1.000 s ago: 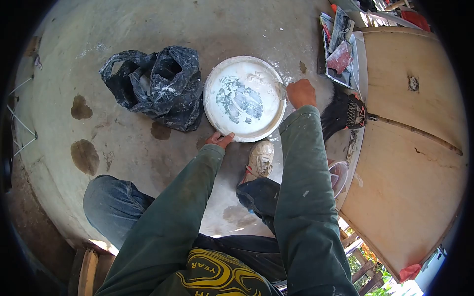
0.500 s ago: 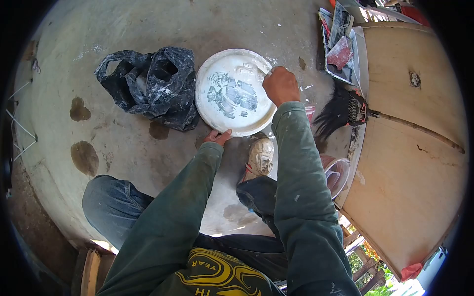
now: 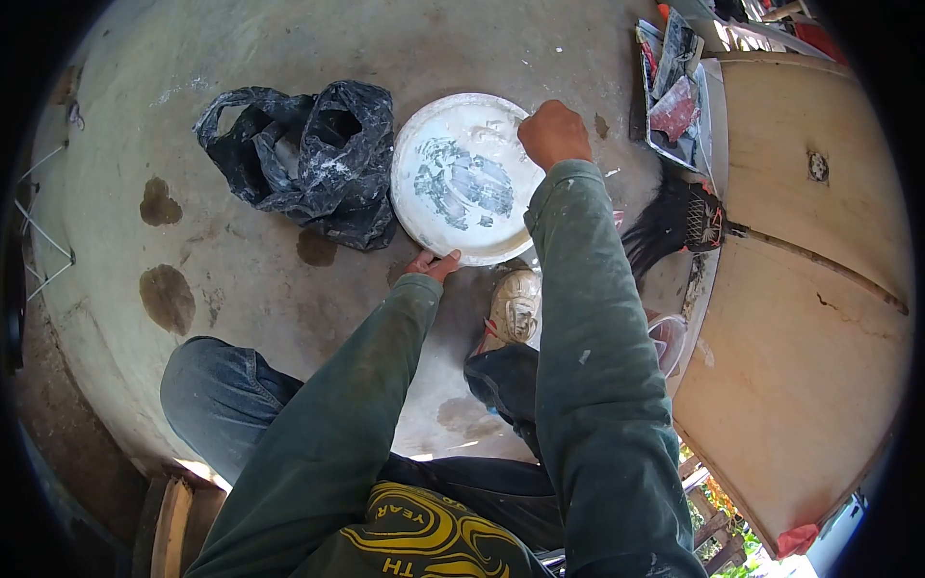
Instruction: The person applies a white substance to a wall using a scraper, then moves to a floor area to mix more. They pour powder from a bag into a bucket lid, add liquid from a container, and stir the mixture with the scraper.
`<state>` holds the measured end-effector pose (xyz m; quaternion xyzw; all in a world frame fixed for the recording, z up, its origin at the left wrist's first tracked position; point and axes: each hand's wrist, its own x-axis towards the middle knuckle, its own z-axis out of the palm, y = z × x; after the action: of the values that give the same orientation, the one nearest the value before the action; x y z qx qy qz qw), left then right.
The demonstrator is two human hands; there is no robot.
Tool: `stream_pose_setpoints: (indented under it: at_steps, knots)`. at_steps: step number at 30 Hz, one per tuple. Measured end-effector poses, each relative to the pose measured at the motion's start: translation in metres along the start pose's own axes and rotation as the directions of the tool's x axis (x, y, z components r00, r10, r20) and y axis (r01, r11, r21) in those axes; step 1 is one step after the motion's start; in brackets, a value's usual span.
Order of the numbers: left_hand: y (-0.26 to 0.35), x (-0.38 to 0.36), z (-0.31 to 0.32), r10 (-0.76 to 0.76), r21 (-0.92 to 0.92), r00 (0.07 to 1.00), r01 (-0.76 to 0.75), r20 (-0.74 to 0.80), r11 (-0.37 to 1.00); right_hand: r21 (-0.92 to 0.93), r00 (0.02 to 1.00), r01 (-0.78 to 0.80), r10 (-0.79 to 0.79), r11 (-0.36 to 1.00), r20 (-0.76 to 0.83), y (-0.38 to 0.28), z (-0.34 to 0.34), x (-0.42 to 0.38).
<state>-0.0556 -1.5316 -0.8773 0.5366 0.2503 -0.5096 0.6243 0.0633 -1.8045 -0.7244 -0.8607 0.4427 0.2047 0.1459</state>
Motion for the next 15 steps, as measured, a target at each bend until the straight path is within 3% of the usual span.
stream_pose_setpoints:
  at_steps: [6,9,11,13,15]
  knots:
    - [0.0,-0.004,0.003,0.012,-0.035,1.0,-0.011,0.006,0.999,0.016,0.983,0.163,-0.161,0.987,-0.089,0.017,0.017,-0.021]
    - [0.001,0.002,-0.001,0.006,0.019,1.0,-0.006,-0.014,1.0,0.027,0.971,0.238,-0.237,0.971,-0.038,0.022,0.002,-0.028]
    - [0.003,-0.005,-0.001,-0.023,0.073,1.0,0.024,-0.013,0.997,0.035,0.972,0.226,-0.223,0.974,-0.073,0.02,0.004,-0.022]
    - [0.006,-0.009,0.004,0.065,0.034,0.998,-0.065,-0.004,0.997,-0.01,0.966,0.211,-0.21,0.978,-0.15,0.017,0.011,-0.012]
    - [0.005,-0.009,0.005,0.057,-0.004,0.998,-0.057,0.01,0.998,-0.015,0.953,0.252,-0.251,0.968,-0.167,0.007,0.021,-0.019]
